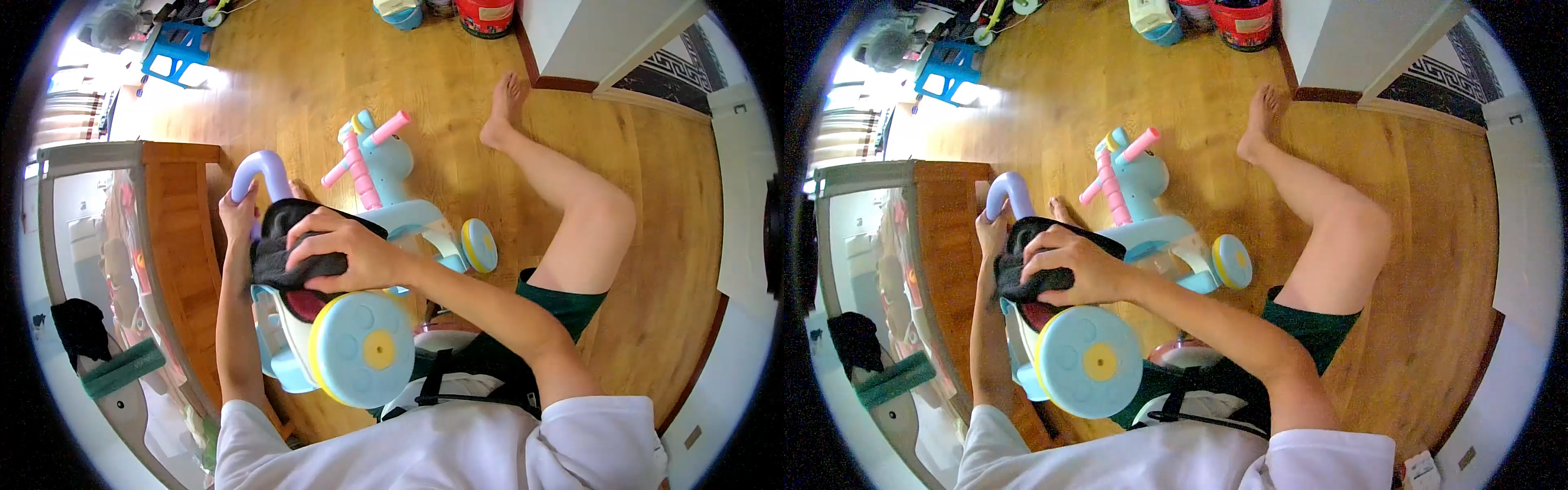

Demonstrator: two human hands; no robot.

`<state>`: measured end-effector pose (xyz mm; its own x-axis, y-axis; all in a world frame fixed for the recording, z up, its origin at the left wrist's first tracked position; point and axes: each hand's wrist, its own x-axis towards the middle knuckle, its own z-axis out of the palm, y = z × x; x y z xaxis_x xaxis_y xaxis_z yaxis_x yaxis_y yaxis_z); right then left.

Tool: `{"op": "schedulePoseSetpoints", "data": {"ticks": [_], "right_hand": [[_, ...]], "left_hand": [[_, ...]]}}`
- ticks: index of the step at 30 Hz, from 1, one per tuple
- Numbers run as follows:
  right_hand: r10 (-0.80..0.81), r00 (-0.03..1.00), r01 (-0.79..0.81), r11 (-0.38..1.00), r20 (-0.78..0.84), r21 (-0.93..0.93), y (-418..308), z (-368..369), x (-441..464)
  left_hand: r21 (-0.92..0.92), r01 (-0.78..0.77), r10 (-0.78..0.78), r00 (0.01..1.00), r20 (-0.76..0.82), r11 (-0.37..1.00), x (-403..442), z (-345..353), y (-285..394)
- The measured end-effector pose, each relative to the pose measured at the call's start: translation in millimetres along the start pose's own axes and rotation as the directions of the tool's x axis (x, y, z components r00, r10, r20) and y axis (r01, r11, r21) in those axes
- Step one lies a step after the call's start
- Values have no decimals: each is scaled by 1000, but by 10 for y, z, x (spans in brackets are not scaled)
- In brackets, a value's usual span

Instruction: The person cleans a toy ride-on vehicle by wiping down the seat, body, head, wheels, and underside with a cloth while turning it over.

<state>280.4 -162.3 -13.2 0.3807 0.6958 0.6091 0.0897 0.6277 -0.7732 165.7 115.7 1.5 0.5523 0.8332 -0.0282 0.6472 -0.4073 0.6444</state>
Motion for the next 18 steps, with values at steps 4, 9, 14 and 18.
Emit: {"op": "schedulePoseSetpoints", "data": {"ticks": [4, 9, 14, 18], "right_hand": [[180, 954, -194, 980, -241, -37, 328, -7, -349], [320, 856, -406, 902, -405, -146, 1128, -368, -1088], [531, 731, -656, 719, -428, -230, 1609, -774, -1710], [785, 556, -787, 391, -274, -476, 1841, -1111, -1830]], "left_hand": [[-34, 35, -36, 998, -42, 999, 142, -19, -319], [49, 34, -32, 998, -53, 998, 102, -32, -250], [42, 19, -16, 997, -70, 999, 49, -3, -168], [110, 29, -18, 994, -104, 993, 7, 7, -63]]}}
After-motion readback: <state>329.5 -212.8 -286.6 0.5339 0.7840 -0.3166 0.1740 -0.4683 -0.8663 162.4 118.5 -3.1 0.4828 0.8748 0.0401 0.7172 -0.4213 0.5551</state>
